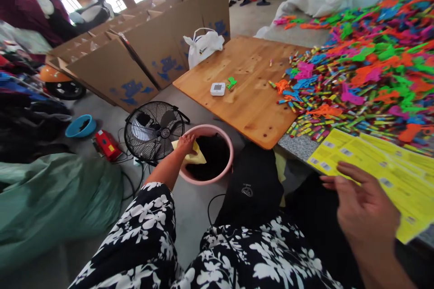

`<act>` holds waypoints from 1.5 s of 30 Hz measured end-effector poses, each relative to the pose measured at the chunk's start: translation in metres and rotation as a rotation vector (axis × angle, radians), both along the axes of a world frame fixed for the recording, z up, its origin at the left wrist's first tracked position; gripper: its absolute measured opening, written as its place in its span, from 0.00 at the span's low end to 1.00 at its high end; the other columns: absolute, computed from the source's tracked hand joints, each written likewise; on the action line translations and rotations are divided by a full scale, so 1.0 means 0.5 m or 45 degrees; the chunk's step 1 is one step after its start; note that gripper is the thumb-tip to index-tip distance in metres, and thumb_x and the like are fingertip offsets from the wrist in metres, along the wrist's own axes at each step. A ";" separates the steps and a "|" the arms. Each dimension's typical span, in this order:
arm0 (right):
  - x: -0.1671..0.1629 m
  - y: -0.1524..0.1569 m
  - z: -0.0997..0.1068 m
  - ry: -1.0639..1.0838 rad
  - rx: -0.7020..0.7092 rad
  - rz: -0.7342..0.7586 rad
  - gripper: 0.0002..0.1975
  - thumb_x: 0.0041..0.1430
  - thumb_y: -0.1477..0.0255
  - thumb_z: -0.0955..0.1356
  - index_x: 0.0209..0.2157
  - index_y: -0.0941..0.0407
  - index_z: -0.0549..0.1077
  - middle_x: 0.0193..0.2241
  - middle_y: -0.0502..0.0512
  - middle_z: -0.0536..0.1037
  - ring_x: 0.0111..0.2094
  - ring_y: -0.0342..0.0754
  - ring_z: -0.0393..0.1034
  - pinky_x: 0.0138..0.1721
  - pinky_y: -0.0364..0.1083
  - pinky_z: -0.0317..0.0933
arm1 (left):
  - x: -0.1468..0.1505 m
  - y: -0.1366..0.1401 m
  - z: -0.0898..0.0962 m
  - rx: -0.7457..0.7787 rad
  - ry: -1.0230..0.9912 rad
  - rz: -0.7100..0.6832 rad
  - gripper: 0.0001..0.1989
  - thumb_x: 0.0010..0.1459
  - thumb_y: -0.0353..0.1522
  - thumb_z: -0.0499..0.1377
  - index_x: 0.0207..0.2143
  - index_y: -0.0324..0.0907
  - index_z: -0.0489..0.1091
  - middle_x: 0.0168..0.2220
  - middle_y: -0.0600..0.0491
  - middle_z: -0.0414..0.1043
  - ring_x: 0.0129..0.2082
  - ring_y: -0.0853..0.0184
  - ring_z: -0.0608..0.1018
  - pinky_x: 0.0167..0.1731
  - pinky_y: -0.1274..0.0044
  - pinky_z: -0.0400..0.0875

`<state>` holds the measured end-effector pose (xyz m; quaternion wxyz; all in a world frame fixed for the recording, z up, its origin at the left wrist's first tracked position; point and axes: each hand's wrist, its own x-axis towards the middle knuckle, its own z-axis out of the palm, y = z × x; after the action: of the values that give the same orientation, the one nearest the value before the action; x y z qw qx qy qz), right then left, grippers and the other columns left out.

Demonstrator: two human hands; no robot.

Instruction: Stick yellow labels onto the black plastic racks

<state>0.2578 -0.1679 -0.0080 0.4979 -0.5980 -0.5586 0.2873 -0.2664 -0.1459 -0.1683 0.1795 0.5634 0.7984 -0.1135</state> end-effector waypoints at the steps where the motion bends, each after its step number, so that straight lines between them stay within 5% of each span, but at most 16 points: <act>1: -0.020 0.001 -0.002 0.011 -0.018 0.063 0.13 0.63 0.58 0.71 0.44 0.51 0.78 0.50 0.60 0.79 0.34 0.51 0.80 0.38 0.55 0.76 | 0.000 -0.011 0.003 -0.001 -0.017 0.046 0.59 0.39 0.45 0.76 0.70 0.37 0.57 0.69 0.30 0.58 0.71 0.38 0.57 0.68 0.54 0.48; 8: -0.055 0.001 -0.029 -0.102 -0.154 0.369 0.14 0.65 0.58 0.69 0.46 0.50 0.78 0.44 0.59 0.82 0.33 0.51 0.80 0.41 0.54 0.76 | 0.012 -0.060 0.085 0.110 -0.297 0.354 0.31 0.40 0.44 0.75 0.45 0.40 0.75 0.48 0.38 0.79 0.56 0.43 0.77 0.58 0.59 0.68; 13: -0.111 0.011 -0.013 -0.307 0.146 0.617 0.12 0.68 0.62 0.67 0.48 0.50 0.77 0.47 0.57 0.81 0.46 0.52 0.79 0.51 0.54 0.74 | 0.088 -0.086 0.211 0.300 -0.694 0.397 0.23 0.56 0.47 0.65 0.46 0.40 0.75 0.40 0.45 0.82 0.41 0.55 0.83 0.42 0.69 0.77; 17: -0.196 0.031 0.024 -0.380 0.347 0.818 0.23 0.66 0.60 0.69 0.59 0.52 0.71 0.60 0.62 0.74 0.62 0.59 0.68 0.65 0.62 0.63 | 0.217 -0.106 0.330 0.359 -1.504 0.410 0.26 0.55 0.46 0.68 0.49 0.39 0.73 0.43 0.44 0.82 0.38 0.58 0.83 0.40 0.69 0.78; 20: -0.228 0.044 0.050 -0.296 0.196 0.969 0.27 0.64 0.60 0.70 0.62 0.53 0.69 0.58 0.61 0.76 0.60 0.59 0.71 0.62 0.62 0.65 | 0.318 -0.093 0.387 0.230 -1.937 0.416 0.25 0.48 0.40 0.74 0.45 0.39 0.73 0.38 0.47 0.81 0.33 0.62 0.82 0.37 0.72 0.77; 24: -0.192 0.060 0.068 -0.083 -0.187 0.887 0.15 0.65 0.62 0.67 0.51 0.50 0.77 0.42 0.52 0.83 0.41 0.52 0.79 0.44 0.51 0.73 | 0.391 -0.053 0.388 0.292 -2.186 0.470 0.28 0.46 0.44 0.74 0.46 0.41 0.73 0.36 0.49 0.81 0.31 0.64 0.81 0.33 0.75 0.75; 29: -0.087 0.088 0.048 -0.102 -0.248 0.460 0.17 0.61 0.59 0.69 0.48 0.52 0.79 0.38 0.54 0.83 0.34 0.51 0.77 0.34 0.49 0.70 | 0.420 -0.029 0.345 0.240 -2.230 0.634 0.23 0.44 0.39 0.75 0.41 0.39 0.77 0.35 0.49 0.81 0.29 0.68 0.80 0.33 0.77 0.74; 31: -0.061 0.094 0.030 -0.214 -0.180 0.421 0.17 0.62 0.60 0.69 0.48 0.52 0.78 0.39 0.55 0.83 0.36 0.53 0.77 0.38 0.51 0.71 | 0.444 -0.029 0.334 0.193 -2.210 0.647 0.22 0.41 0.37 0.77 0.38 0.38 0.78 0.34 0.49 0.81 0.29 0.67 0.81 0.35 0.75 0.75; 35: -0.061 0.075 0.012 -0.533 0.335 0.291 0.12 0.65 0.65 0.69 0.48 0.54 0.78 0.50 0.62 0.79 0.54 0.60 0.72 0.58 0.62 0.65 | 0.512 -0.035 0.325 0.234 -2.098 0.606 0.20 0.44 0.40 0.75 0.36 0.38 0.78 0.32 0.50 0.81 0.28 0.66 0.80 0.34 0.74 0.74; 39: -0.100 0.039 0.017 -0.644 0.570 0.465 0.10 0.69 0.66 0.68 0.49 0.51 0.76 0.52 0.60 0.78 0.58 0.57 0.70 0.66 0.62 0.57 | 0.557 -0.043 0.343 0.327 -1.878 0.314 0.18 0.56 0.43 0.68 0.42 0.40 0.79 0.34 0.52 0.80 0.30 0.67 0.78 0.32 0.76 0.71; 43: -0.114 0.027 0.010 -0.616 0.507 0.508 0.11 0.71 0.65 0.67 0.51 0.53 0.75 0.50 0.60 0.79 0.54 0.56 0.72 0.64 0.61 0.59 | 0.573 -0.050 0.382 0.453 -1.557 -0.196 0.09 0.62 0.33 0.60 0.40 0.41 0.79 0.37 0.53 0.78 0.39 0.65 0.78 0.42 0.76 0.71; 45: -0.107 0.030 0.004 -0.582 0.492 0.518 0.11 0.71 0.65 0.67 0.50 0.53 0.75 0.49 0.58 0.80 0.53 0.55 0.73 0.63 0.60 0.60 | 0.579 -0.053 0.396 0.495 -1.456 -0.317 0.08 0.62 0.30 0.58 0.38 0.42 0.77 0.37 0.54 0.76 0.40 0.65 0.77 0.45 0.76 0.70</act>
<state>0.2041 -0.1531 -0.0059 0.3967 -0.4183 -0.8069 0.1285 0.0230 -0.1722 0.0297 0.4586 0.6464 0.5099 0.3343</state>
